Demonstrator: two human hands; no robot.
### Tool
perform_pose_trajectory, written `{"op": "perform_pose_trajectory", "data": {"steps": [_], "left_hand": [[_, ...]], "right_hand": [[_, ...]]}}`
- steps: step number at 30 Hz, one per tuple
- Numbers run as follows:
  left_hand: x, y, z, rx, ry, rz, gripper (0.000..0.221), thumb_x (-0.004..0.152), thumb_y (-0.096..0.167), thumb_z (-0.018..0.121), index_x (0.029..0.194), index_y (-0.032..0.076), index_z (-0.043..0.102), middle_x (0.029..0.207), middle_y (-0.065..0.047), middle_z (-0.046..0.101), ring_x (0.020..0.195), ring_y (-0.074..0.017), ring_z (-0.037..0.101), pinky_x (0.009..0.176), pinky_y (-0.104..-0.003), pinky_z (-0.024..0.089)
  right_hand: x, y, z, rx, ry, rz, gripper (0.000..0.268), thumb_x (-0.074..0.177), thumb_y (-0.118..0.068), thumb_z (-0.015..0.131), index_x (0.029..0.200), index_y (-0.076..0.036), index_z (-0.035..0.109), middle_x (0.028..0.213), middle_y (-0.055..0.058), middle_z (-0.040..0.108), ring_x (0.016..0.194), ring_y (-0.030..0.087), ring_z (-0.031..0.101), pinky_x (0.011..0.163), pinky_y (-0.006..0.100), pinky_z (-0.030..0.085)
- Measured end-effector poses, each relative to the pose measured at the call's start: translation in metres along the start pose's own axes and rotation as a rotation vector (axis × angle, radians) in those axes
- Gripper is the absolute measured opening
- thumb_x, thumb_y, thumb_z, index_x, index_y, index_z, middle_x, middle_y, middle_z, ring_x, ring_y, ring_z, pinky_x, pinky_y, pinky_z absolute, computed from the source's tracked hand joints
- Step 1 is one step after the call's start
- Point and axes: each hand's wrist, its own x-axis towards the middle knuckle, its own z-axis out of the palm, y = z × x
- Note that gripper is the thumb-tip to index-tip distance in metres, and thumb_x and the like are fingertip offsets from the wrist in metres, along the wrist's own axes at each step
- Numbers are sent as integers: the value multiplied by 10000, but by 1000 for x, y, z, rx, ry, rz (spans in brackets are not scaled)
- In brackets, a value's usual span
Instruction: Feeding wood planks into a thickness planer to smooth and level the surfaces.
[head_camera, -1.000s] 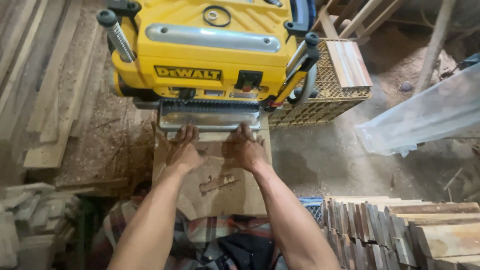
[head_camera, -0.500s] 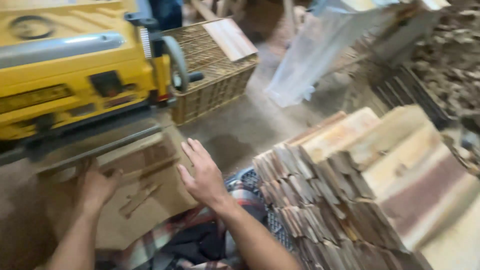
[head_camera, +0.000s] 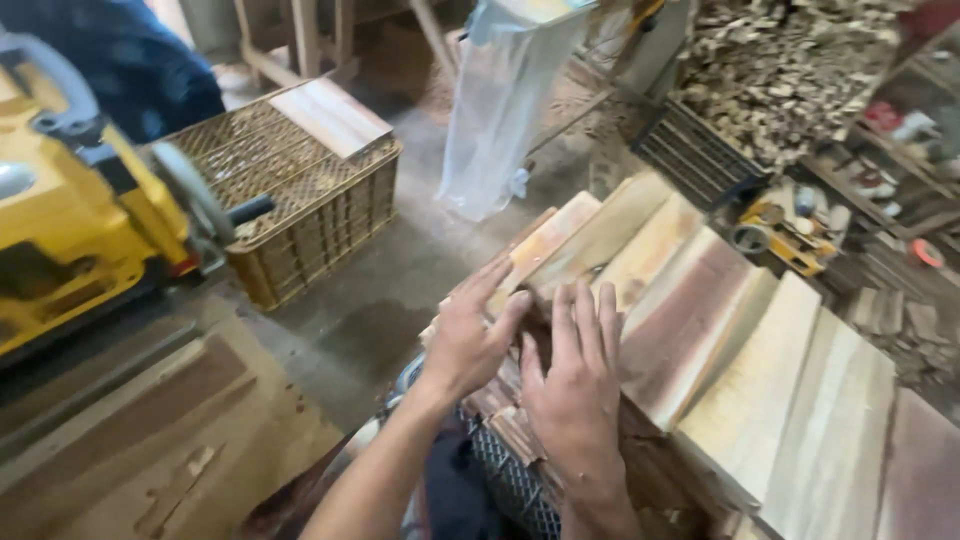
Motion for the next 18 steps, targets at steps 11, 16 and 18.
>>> {"op": "perform_pose_trajectory", "data": {"steps": [11,16,18], "left_hand": [[6,49,37,170,51,-79,363,943,285,642,1255,115,717,1302,-83,728,1447,-307,456,1184,-528,300],[7,89,49,114,48,-92,249,923,219,681,1143,114,733,1178,-60,774,1058,-213,732,975,-365,569],[6,99,42,166,35,-143,285,938,207,652,1199,107,704,1136,-65,777,1041,-228,728,971,-394,565]], "right_hand": [[-10,33,30,-276,-413,316,655,1020,-285,382,1609,-78,183,1687,150,149,1564,294,90,1250,485,-1],[-9,30,17,-52,-136,296,671,928,-224,673,1521,-25,429,1563,155,479,1478,340,388,1214,513,267],[-6,25,4,30,-136,274,654,945,-186,663,1526,-10,421,1568,166,473,1472,345,401,1198,495,309]]}}
